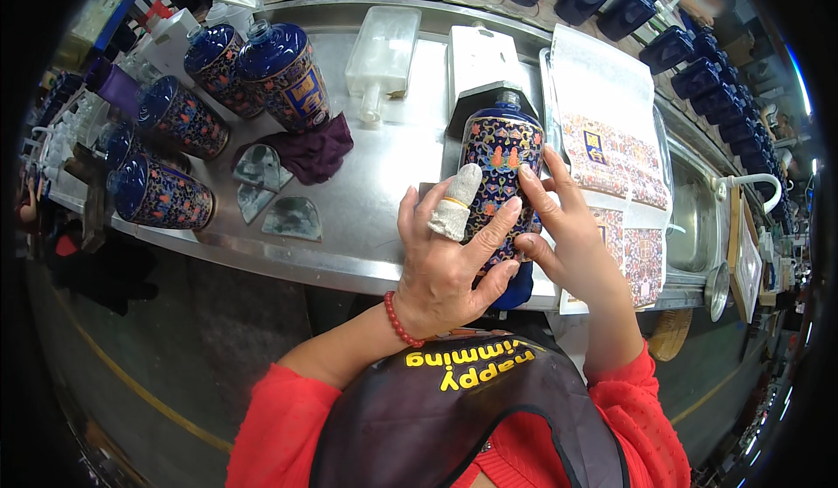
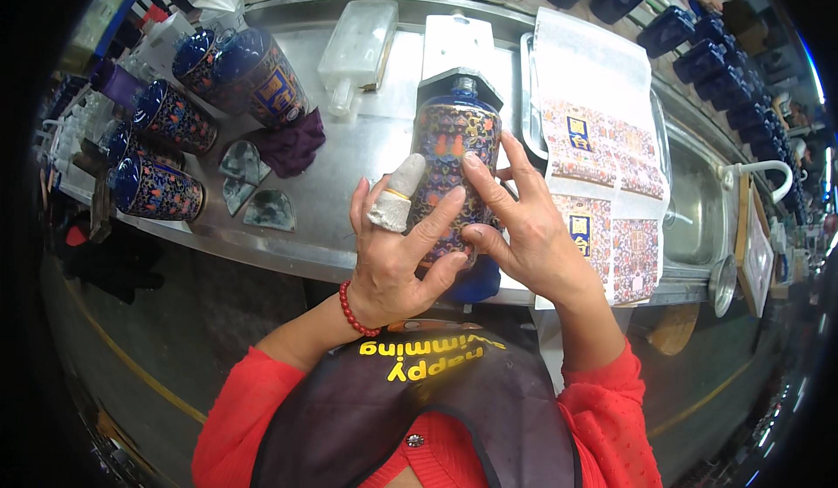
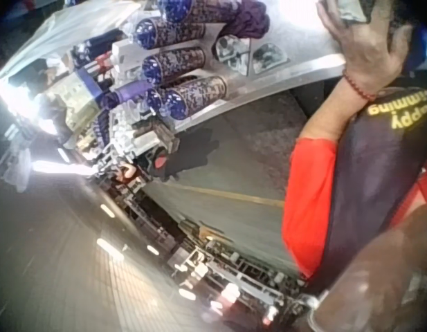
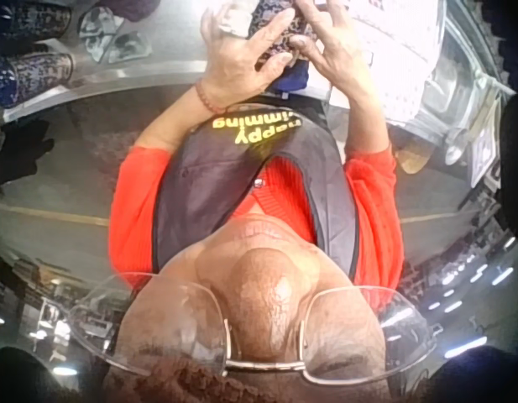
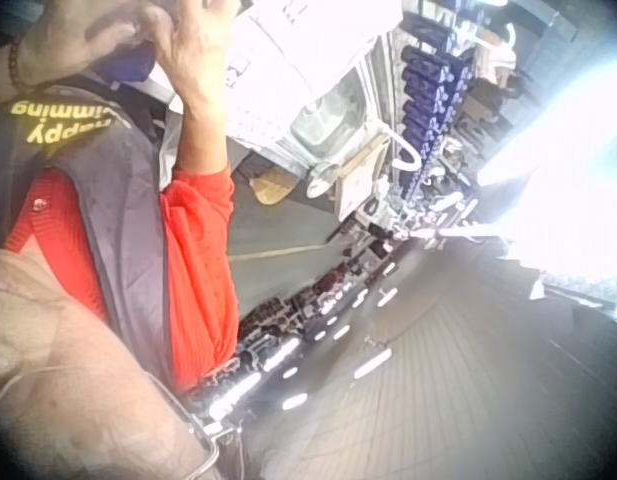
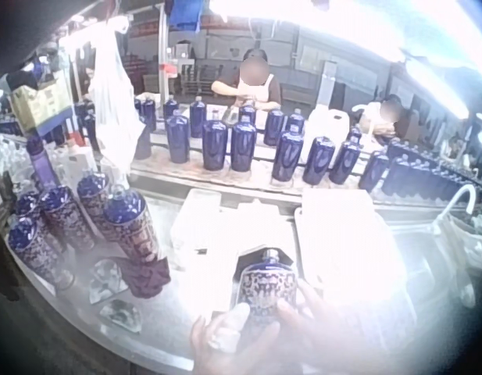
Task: The person applies small decorative stickers to a blue cylindrical container, pressing each sticker with fingers and smoothing it with a black tool. The container is rotated to access different areas, and the person repeatedly picks stickers from a nearby tray.
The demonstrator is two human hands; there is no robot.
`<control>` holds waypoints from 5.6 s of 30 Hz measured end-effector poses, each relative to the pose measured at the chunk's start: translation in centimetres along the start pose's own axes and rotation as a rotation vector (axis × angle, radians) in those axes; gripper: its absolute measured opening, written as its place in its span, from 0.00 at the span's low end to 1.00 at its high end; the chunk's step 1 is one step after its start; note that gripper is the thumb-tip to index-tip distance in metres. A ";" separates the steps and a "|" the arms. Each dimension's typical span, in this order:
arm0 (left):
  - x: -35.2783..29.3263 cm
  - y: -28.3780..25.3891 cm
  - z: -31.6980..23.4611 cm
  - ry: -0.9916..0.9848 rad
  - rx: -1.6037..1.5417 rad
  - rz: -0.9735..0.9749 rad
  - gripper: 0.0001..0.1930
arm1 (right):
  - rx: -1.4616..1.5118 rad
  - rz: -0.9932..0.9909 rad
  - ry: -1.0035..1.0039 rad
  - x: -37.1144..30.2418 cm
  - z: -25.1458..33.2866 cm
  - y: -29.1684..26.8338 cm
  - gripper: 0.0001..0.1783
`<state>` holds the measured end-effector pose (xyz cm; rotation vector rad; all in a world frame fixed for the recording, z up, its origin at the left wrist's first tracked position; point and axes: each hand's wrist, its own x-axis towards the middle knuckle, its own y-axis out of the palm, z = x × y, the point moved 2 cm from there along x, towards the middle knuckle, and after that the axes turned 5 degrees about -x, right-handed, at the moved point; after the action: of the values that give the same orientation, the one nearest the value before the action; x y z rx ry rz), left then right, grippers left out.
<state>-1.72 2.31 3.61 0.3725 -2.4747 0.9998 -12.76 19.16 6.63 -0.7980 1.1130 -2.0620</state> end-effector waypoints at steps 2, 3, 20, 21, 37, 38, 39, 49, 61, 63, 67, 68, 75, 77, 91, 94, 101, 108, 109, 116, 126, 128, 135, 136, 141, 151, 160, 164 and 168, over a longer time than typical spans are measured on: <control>-0.1 0.0 0.0 0.003 -0.001 -0.001 0.32 | 0.010 -0.010 -0.005 -0.1 0.0 0.0 0.39; -0.1 0.0 0.0 -0.004 -0.006 0.003 0.32 | 0.016 -0.009 -0.009 -0.1 0.0 0.1 0.39; -0.5 0.2 0.4 0.010 -0.037 -0.010 0.31 | 0.067 -0.002 0.016 -0.3 0.0 0.4 0.38; -0.5 0.2 0.4 0.008 -0.036 -0.008 0.31 | 0.071 -0.004 0.016 -0.4 0.0 0.5 0.38; -1.5 0.5 1.4 -0.018 -0.095 0.023 0.50 | 0.161 0.049 0.048 -1.1 0.1 0.7 0.40; -1.5 0.5 1.4 -0.019 -0.106 0.021 0.50 | 0.152 0.043 0.041 -1.1 0.2 0.7 0.40; -1.6 0.5 1.4 -0.020 -0.118 0.029 0.50 | 0.144 0.037 0.035 -1.1 0.2 0.8 0.40; -1.7 0.7 1.3 -0.029 -0.159 0.030 0.48 | 0.141 -0.018 0.012 -1.0 0.2 1.0 0.40; -2.2 0.5 1.6 -0.040 -0.194 0.058 0.50 | 0.154 0.037 0.052 -1.1 0.0 0.8 0.42; -2.2 0.5 1.7 -0.039 -0.201 0.061 0.50 | 0.151 0.035 0.048 -1.1 0.0 0.8 0.42; -2.2 0.4 1.7 -0.037 -0.199 0.065 0.51 | 0.137 0.037 0.050 -1.1 0.1 0.8 0.43; -2.2 0.4 1.6 -0.033 -0.190 0.066 0.51 | 0.130 0.039 0.053 -1.1 0.1 0.8 0.43; -2.5 0.5 1.1 -0.042 -0.162 0.064 0.52 | 0.144 0.036 0.051 -1.1 0.0 0.9 0.43; -2.5 0.6 1.2 -0.047 -0.171 0.065 0.52 | 0.136 0.034 0.050 -1.1 0.0 0.9 0.43; -2.4 0.7 0.8 -0.061 -0.188 0.043 0.49 | 0.146 0.030 0.064 -1.1 0.2 1.0 0.44; -2.5 0.7 1.0 -0.059 -0.211 0.041 0.48 | 0.140 0.027 0.062 -1.2 0.2 1.1 0.44; -2.4 0.5 1.4 -0.071 -0.307 0.037 0.46 | 0.146 0.023 0.081 -1.2 0.3 1.0 0.42; -2.3 0.8 1.2 -0.057 -0.245 -0.020 0.44 | 0.177 0.015 0.092 -1.3 0.0 1.3 0.42; -2.4 0.7 1.2 -0.069 -0.272 -0.048 0.43 | 0.187 0.015 0.096 -1.4 0.0 1.3 0.42; -4.7 0.7 -1.4 0.292 0.129 0.018 0.27 | 0.149 -0.056 -0.002 -1.2 0.1 1.4 0.38; -4.7 0.7 -1.6 0.295 0.260 -0.078 0.23 | -0.001 -0.161 -0.218 1.0 0.7 -4.3 0.19; -4.7 0.7 -1.6 0.307 0.255 -0.093 0.22 | -0.006 0.137 -0.302 4.1 1.7 -5.0 0.13; -3.0 -0.6 -1.5 0.323 0.206 -0.022 0.20 | 0.055 0.028 -0.196 10.7 -0.7 -6.4 0.10; -2.3 -0.8 -1.4 0.320 0.185 0.013 0.21 | 0.254 0.107 -0.229 9.7 -1.2 -6.2 0.09; 2.9 -1.8 0.6 0.341 0.238 0.087 0.32 | 0.165 -0.292 0.093 4.5 -3.8 -4.2 0.15; 7.8 -1.9 4.2 0.250 0.222 0.046 0.31 | -0.052 -0.250 -0.064 0.2 -2.2 1.1 0.38; 7.9 -1.9 4.0 0.245 0.256 0.060 0.29 | -0.023 -0.254 -0.016 -2.3 -0.9 2.3 0.41; 7.9 -1.5 3.7 0.257 0.227 0.048 0.25 | -0.002 -0.226 -0.044 -3.5 -0.2 3.1 0.42; 7.7 -1.6 3.7 0.252 0.290 0.085 0.27 | -0.008 -0.222 0.017 -4.5 -0.2 3.6 0.41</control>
<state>-8.88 -2.03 6.03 0.2151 -2.1400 1.3580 -9.32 21.19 2.49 -0.9460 1.0839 -2.2511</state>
